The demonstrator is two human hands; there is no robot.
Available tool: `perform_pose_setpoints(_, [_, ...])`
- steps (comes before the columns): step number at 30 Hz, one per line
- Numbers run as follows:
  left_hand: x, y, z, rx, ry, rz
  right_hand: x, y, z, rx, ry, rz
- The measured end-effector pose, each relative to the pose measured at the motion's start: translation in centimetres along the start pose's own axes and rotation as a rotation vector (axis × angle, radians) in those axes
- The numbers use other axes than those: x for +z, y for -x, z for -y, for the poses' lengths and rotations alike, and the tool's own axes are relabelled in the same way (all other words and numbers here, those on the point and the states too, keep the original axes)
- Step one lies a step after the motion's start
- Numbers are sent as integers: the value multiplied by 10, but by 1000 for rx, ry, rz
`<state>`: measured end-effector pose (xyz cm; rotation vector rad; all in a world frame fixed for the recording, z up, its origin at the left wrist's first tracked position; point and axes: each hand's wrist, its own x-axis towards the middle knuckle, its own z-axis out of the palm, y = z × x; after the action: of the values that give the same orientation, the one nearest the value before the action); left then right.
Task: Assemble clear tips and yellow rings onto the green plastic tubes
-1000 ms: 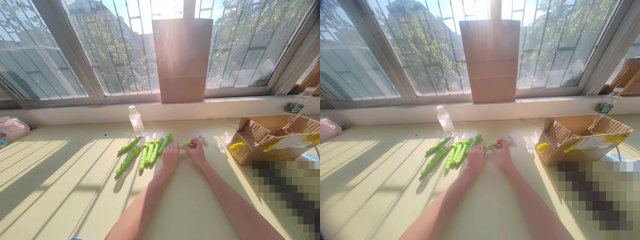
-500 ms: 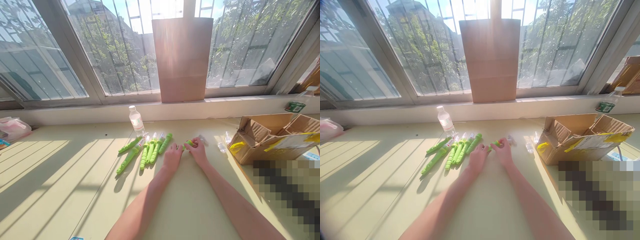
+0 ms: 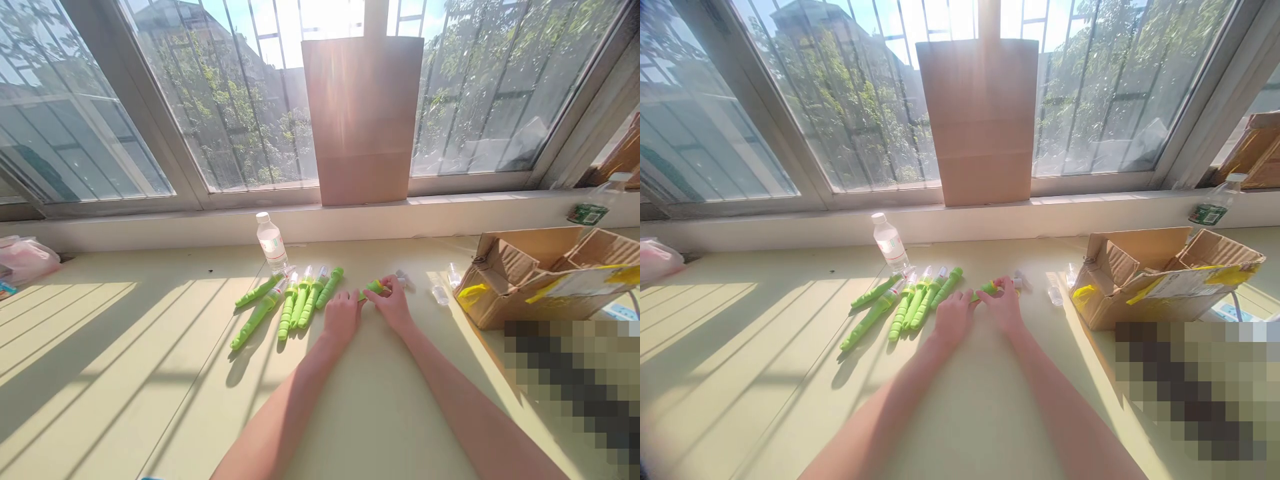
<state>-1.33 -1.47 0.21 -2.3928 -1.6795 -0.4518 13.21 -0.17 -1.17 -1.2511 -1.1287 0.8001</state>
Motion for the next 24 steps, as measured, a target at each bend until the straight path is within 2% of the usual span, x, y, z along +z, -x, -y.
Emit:
perform_pose_setpoints(8, [1, 0, 0, -2, 52, 82, 0, -1, -3, -14, -6, 21])
perform_pose_setpoints(15, [2, -5, 10, 6, 118, 25, 0, 0, -1, 55, -4, 27])
perform_pose_setpoints(24, [3, -2, 6, 17, 96, -60, -2, 1, 4, 82, -23, 19])
